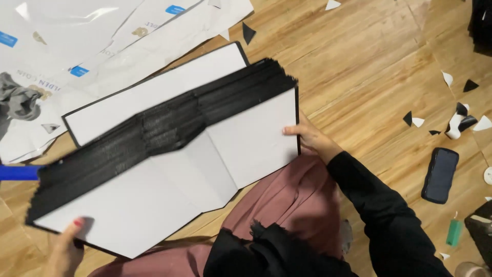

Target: The person organizes and presses several large black folders and then places them into a custom-printed paper wrapper.

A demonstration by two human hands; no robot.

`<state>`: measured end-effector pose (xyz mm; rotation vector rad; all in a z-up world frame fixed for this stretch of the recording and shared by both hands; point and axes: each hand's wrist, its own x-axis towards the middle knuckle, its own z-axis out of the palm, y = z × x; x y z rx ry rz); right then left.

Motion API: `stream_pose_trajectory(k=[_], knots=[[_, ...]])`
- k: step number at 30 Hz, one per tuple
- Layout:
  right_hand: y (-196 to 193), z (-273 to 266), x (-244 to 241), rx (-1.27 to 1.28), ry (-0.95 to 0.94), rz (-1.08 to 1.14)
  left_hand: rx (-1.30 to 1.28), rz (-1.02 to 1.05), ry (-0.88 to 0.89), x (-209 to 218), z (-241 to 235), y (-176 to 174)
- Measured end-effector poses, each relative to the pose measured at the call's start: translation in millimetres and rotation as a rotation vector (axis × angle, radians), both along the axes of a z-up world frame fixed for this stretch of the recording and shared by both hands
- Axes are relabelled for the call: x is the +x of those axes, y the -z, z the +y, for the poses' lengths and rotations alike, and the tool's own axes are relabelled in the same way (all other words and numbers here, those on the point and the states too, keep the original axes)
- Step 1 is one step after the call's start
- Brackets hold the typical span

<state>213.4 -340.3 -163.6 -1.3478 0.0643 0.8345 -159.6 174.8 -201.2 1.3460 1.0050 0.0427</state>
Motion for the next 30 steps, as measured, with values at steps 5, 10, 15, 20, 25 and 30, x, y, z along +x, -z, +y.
stream_pose_trajectory(k=[5,10,15,20,25,30], knots=[[-24,-33,43,-0.098,0.118,-0.017,-0.058,-0.062,0.041,124,-42,-55],[-105,-76,87,-0.593,0.403,0.019,0.095,0.009,0.22,279,-156,-152],[-158,-120,128,-0.752,0.506,-0.146,0.018,-0.065,0.386,384,-243,-137],[-106,-240,222,-0.997,0.383,-0.546,-0.126,0.001,0.516,455,-319,-133],[-97,-203,230,-1.325,0.013,-0.798,0.736,-0.083,0.788,453,-331,-86],[-49,-178,207,-1.468,-0.072,-0.741,0.967,0.155,0.725,369,-234,-36]])
